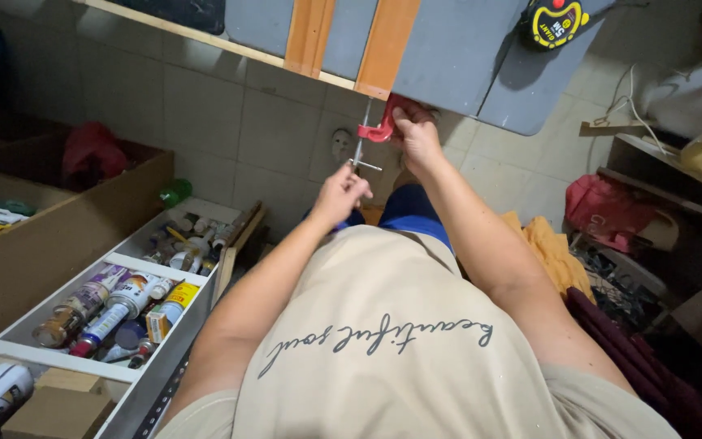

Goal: Measuring wooden frame components with a tape measure and securing them using C-clamps on a workshop surface.

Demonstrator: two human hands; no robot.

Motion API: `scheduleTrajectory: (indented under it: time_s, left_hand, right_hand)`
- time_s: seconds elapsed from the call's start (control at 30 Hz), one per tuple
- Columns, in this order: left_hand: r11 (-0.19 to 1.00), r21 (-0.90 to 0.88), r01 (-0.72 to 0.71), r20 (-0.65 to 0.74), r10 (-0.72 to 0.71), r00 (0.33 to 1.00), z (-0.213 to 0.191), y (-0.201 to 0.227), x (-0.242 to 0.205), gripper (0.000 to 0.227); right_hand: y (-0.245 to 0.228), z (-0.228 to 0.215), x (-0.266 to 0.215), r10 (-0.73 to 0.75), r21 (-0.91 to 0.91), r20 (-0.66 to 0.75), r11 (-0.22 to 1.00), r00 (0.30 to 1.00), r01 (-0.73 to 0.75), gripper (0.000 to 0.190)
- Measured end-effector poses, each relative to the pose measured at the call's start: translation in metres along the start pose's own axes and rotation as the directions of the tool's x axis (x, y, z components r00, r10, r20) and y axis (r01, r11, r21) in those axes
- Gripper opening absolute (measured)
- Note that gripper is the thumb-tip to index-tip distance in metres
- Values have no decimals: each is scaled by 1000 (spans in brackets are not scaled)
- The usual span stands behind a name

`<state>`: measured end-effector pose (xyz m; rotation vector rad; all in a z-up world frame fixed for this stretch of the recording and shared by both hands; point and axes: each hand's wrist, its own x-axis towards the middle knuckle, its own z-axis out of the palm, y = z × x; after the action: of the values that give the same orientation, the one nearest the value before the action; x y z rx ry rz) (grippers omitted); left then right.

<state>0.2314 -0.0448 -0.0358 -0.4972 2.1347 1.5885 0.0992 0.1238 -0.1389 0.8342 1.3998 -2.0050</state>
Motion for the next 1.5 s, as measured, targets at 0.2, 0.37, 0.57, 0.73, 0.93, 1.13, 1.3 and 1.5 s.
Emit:
scheduleTrajectory:
  time_s: [0.2, 0.37, 0.57, 0.73, 0.93, 1.13, 1.3, 1.5]
  left_hand:
    - [595, -789, 153, -11, -262, 965, 0, -41, 14, 14]
    - [307, -921, 240, 229, -70, 971, -3, 14, -12, 32]
    - [505, -809, 299, 362, 28, 932, -5, 16, -5, 67]
    - [576, -748, 328, 389, -19, 921, 1, 8, 4, 67]
    - [280, -845, 456, 427, -160, 890, 15, -19, 18, 83]
    - [620, -781, 76, -144, -297, 944, 11, -10, 19, 19]
    - [927, 138, -350, -377, 376, 846, 0, 18, 2, 34]
    - [932, 113, -345, -49, 352, 935, 8, 11, 4, 36]
  right_hand:
    - [-15, 11, -15, -1, -8, -8, 1000, 1000, 1, 23]
    - [-23, 17, -21, -1, 12, -3, 1000, 1000, 1, 17]
    - [-18, 10, -15, -58, -55, -3, 997, 998, 58, 15]
    - [-25, 16, -19, -67, -61, -1, 996, 998, 67, 16]
    - [-15, 9, -12, -7, -4, -10, 1000, 1000, 7, 19]
    - [-21, 12, -21, 17, 23, -6, 1000, 1000, -17, 19]
    - [-16, 11, -14, -13, 14, 36, 1000, 999, 12, 18]
    - [-15, 15, -14, -30, 32, 35, 999, 999, 29, 17]
